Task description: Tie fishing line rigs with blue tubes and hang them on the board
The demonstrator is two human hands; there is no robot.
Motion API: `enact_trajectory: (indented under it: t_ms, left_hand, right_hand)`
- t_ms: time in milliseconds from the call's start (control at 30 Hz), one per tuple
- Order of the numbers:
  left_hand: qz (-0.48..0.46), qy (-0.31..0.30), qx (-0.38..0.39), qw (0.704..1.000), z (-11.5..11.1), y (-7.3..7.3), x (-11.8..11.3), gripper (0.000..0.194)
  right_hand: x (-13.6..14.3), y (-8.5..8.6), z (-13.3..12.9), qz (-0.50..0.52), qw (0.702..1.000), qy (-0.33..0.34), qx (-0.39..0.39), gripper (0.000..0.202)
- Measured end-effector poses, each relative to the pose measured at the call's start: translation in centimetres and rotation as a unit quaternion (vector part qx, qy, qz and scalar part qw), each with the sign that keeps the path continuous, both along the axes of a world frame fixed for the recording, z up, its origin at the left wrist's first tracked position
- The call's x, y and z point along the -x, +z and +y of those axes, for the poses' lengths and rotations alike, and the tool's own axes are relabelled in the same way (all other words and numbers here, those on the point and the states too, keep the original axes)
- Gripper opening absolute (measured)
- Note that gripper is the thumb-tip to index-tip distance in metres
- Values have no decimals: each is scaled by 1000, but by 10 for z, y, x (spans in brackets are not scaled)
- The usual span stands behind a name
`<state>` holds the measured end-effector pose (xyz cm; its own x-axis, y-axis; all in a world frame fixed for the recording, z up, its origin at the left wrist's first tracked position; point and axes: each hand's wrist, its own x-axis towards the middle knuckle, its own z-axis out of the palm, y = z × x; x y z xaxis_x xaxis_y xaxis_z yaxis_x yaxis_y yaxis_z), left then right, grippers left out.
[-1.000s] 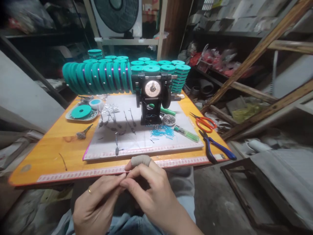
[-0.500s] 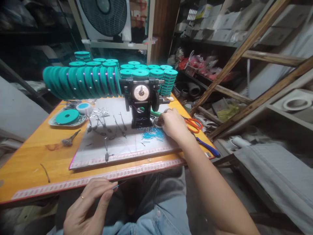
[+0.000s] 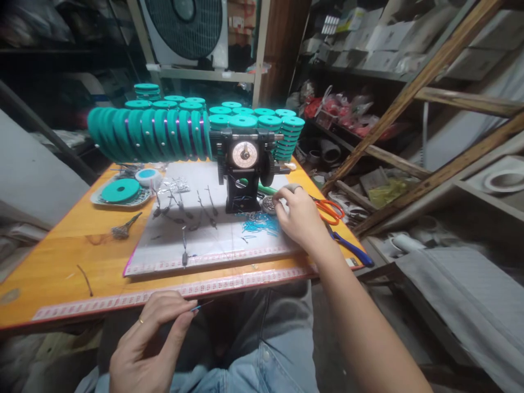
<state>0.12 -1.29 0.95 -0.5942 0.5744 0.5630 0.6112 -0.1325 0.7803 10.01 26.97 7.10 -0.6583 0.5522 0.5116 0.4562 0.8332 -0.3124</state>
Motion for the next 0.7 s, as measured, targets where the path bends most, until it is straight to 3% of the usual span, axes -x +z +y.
enact_trajectory:
  t_ms: [133,200,300,433,700]
  left_hand:
    - [11,7,3,1000,-1,-4,-1,21]
    - [31,10,2,999,-2,-7,-2,23]
    - [51,17,5,999,-6,-8,-2,24]
    - [55,23,10,998,-11,-9,-2,23]
    - [38,17,4,999,-11,-7,-2,24]
  right_hand:
    - [-16,-4,-81,55,994,73,59,14]
    - [-23,-13,-123,109,971,147,152,8]
    - [-26,-28,-164,163,947,178,212,13]
    - [-25,-36,-175,209,934,153,245,18]
    - [-22,-35,-178,201,936,154,245,18]
